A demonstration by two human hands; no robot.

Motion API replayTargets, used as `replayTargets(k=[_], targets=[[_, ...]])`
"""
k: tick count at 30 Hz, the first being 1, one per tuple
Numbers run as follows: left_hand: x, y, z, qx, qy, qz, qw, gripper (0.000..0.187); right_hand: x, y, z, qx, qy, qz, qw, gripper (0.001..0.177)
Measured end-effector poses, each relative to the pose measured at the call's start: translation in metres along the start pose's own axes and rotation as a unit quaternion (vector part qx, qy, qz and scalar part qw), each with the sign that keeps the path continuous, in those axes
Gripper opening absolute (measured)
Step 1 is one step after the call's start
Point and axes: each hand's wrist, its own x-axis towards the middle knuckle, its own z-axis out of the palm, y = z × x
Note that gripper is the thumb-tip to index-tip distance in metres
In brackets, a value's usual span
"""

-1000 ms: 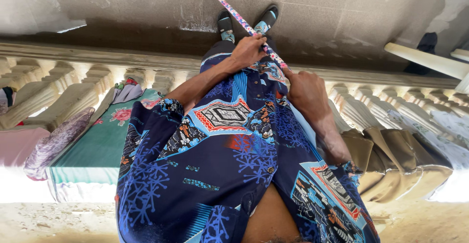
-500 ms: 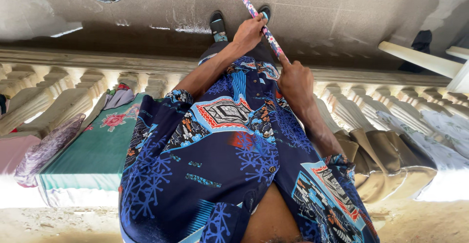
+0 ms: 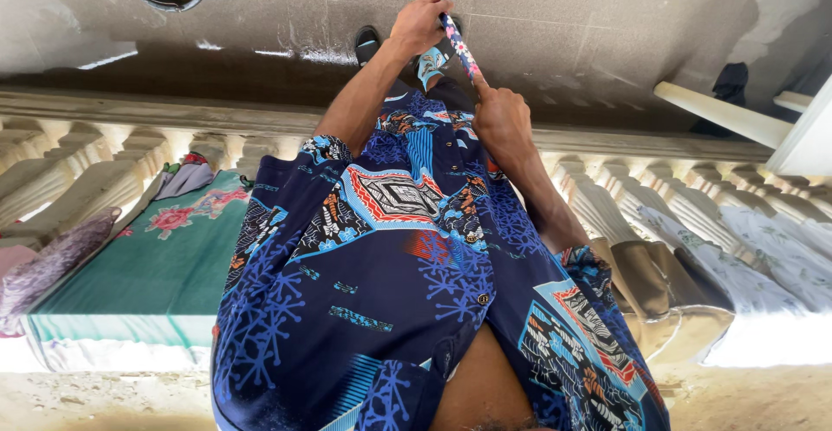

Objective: The person mops the balcony floor using a mop with a long handle, repeatedly dipping it into a bucket and moving it across the tiled surface.

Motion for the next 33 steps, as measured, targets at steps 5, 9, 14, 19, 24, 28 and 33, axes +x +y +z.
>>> replayTargets(k=[5,9,14,19,24,28,33], targets=[[-0.007,0.033,0.006,-0.050,-0.040,-0.022,0.998,0.049,-0.015,0.016,-0.042,-0.045,-0.058,-0.020,0.997,0.054],[-0.020,0.066,0.005,-0.078,-0.029,-0.014,0.996,0.045,-0.030,0.026,-0.077,-0.056,-0.089,-0.038,0.994,0.053],[-0.036,0.107,0.001,-0.096,-0.058,-0.021,0.993,0.038,-0.046,0.028,-0.111,-0.063,-0.132,-0.042,0.988,0.054],[-0.046,0.138,-0.011,-0.095,-0.122,-0.027,0.988,0.034,-0.063,0.023,-0.127,-0.065,-0.143,-0.025,0.987,0.049],[-0.059,0.149,-0.026,-0.094,-0.149,0.011,0.984,0.032,-0.091,0.011,-0.130,-0.033,-0.100,-0.015,0.994,0.038],[-0.069,0.139,-0.032,-0.097,-0.099,0.018,0.990,0.030,-0.097,-0.004,-0.111,-0.031,-0.019,-0.046,0.998,0.035],[-0.068,0.116,-0.035,-0.081,-0.042,0.047,0.995,0.029,-0.088,-0.021,-0.075,-0.037,0.025,-0.016,0.999,0.034]])
